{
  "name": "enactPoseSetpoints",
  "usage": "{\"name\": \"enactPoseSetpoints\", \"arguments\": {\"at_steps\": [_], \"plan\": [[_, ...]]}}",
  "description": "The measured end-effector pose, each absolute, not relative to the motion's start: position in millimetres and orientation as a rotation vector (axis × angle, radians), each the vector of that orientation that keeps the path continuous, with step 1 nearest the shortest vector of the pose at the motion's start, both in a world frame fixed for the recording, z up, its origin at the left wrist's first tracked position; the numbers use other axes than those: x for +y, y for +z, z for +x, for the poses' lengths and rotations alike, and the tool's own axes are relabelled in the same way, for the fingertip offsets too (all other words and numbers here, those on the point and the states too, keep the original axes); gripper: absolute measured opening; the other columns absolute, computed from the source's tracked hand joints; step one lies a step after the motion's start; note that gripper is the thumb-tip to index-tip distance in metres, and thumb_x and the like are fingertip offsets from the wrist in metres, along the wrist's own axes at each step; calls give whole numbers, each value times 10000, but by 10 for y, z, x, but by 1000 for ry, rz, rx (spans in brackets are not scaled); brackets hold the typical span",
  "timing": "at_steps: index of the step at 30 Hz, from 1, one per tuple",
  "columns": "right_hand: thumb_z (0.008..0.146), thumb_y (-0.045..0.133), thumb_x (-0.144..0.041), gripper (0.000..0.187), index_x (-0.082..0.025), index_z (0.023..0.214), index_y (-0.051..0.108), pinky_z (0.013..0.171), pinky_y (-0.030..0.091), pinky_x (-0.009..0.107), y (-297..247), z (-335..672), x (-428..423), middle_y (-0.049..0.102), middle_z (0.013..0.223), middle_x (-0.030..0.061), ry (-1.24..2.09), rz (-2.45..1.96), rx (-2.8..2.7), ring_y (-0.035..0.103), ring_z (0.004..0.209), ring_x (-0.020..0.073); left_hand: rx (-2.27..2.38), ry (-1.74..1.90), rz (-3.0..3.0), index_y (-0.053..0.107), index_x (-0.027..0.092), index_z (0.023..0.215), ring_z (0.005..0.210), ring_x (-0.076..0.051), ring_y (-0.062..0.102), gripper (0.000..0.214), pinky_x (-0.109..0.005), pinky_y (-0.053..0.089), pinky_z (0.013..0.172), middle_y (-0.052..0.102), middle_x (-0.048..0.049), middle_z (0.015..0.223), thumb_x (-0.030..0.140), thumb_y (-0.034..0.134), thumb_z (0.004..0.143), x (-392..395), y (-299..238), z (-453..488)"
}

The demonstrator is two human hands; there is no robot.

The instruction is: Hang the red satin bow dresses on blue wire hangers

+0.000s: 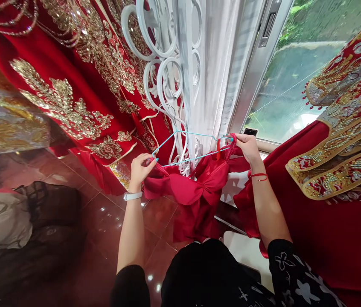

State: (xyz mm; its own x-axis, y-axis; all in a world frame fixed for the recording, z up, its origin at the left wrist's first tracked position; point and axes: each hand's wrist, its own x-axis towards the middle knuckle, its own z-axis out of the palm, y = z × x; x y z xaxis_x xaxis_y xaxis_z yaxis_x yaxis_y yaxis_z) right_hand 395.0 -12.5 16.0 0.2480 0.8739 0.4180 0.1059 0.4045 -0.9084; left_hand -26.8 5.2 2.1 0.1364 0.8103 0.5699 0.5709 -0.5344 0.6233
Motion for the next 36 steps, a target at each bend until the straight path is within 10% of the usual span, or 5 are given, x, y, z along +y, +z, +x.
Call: {"name": "enactPoseSetpoints", "arguments": {"at_steps": [9,14,22,27,36], "plan": [[719,759,-382,257,-159,846,781,839,586,395,456,3792,-10,771,838,68,558,-1194,-1636,704,836,237,1391,1374,2113,696,214,801,667,-163,506,152,-310,429,688,609,-7,722,363,689,830,24,-107,-243],[712,687,-200,456,-215,1168,707,1126,448,500,380,3535,-235,705,1230,90,168,-1185,-1589,610,1215,295,1452,1349,2200,699,224,800,697,-186,516,165,-332,449,751,558,7,654,370,672,872,19,-42,-265],[903,634,-231,405,-239,1307,661,1135,454,424,27,2022,-279,731,1287,91,610,-949,-1758,655,1218,247,1519,1756,1597,426,276,1504,1305,-259,598,763,-405,501,1081,578,-136,1438,476,739,837,-359,-657,-254],[942,686,-296,358,-284,1300,697,1238,223,588,-63,1358,5,719,1367,61,815,-1026,-1954,622,1311,291,1430,1637,1359,610,201,1343,1307,-315,637,724,-458,502,1135,662,-168,1390,563,796,745,-628,-961,-367],[994,618,-442,301,-223,926,813,1156,230,508,-145,1283,2,828,1066,61,898,-1113,-1807,726,1064,256,1479,1693,1168,727,162,1155,1185,-308,701,534,-473,528,1090,754,-148,1229,494,787,742,-730,-920,-368]]}}
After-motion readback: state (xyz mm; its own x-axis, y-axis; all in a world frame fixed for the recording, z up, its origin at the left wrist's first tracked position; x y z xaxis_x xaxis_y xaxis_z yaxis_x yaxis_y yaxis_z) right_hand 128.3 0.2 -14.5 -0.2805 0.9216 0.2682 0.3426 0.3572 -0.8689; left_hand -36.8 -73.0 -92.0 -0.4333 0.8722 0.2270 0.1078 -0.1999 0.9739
